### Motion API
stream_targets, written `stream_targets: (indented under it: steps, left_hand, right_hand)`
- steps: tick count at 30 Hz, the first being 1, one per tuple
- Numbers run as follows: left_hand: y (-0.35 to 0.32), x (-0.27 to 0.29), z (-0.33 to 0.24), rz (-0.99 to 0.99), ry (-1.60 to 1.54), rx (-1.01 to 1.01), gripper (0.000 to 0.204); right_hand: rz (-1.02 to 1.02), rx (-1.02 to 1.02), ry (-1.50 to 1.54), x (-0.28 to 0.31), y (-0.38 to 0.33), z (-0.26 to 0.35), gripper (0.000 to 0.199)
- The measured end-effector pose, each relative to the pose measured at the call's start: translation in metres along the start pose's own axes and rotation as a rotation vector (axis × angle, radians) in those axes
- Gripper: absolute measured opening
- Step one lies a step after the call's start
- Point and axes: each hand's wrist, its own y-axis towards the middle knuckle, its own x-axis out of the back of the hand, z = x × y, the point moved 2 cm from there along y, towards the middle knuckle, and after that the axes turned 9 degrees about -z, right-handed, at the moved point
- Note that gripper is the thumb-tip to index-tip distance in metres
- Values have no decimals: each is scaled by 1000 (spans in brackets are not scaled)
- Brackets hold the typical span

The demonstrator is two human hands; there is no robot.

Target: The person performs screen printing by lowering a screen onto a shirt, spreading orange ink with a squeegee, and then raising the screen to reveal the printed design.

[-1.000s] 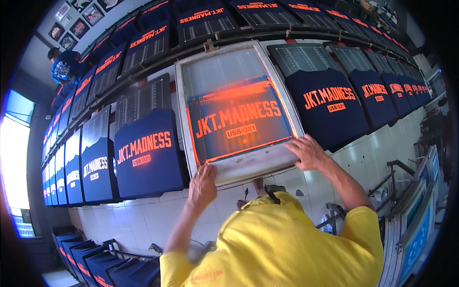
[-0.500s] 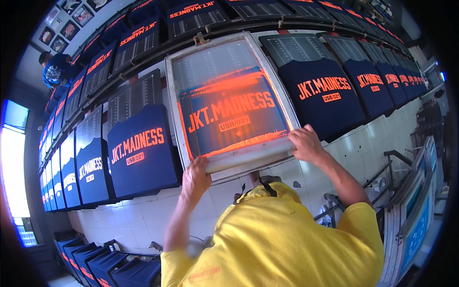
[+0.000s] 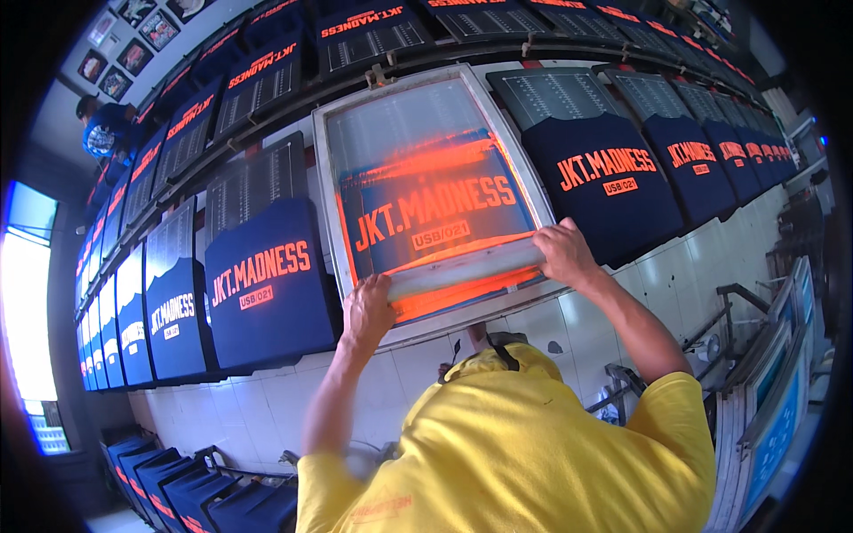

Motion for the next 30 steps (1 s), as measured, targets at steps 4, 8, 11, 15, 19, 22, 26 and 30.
stream_targets:
  steps: [4,8,11,15,19,22,26,30]
  left_hand:
    - [-18,-7,-2,-43,-41,-1,39]
    - [-19,-16,-3,-92,-56,-23,38]
    - [-14,-11,-1,-49,-81,13,38]
    - [-25,-2,-13,8,-59,37,43]
    - [-43,-7,-21,-8,-31,20,42]
    - [-46,-22,-13,-125,-2,-65,37]
    - [-9,-33,3,-174,16,-94,37]
    - [44,-40,25,-150,21,-67,40]
  right_hand:
    - [-19,-11,7,6,-22,14,22]
    - [-23,-20,-49,-1,-26,14,24]
    - [-29,-29,5,0,-19,10,25]
    - [-27,-32,51,13,-26,16,34]
    - [-24,-47,43,14,-41,25,30]
    - [-61,-33,-8,7,-42,21,25]
    - [-92,9,-3,-11,-6,-7,28]
    - [-71,41,5,-32,47,-40,28]
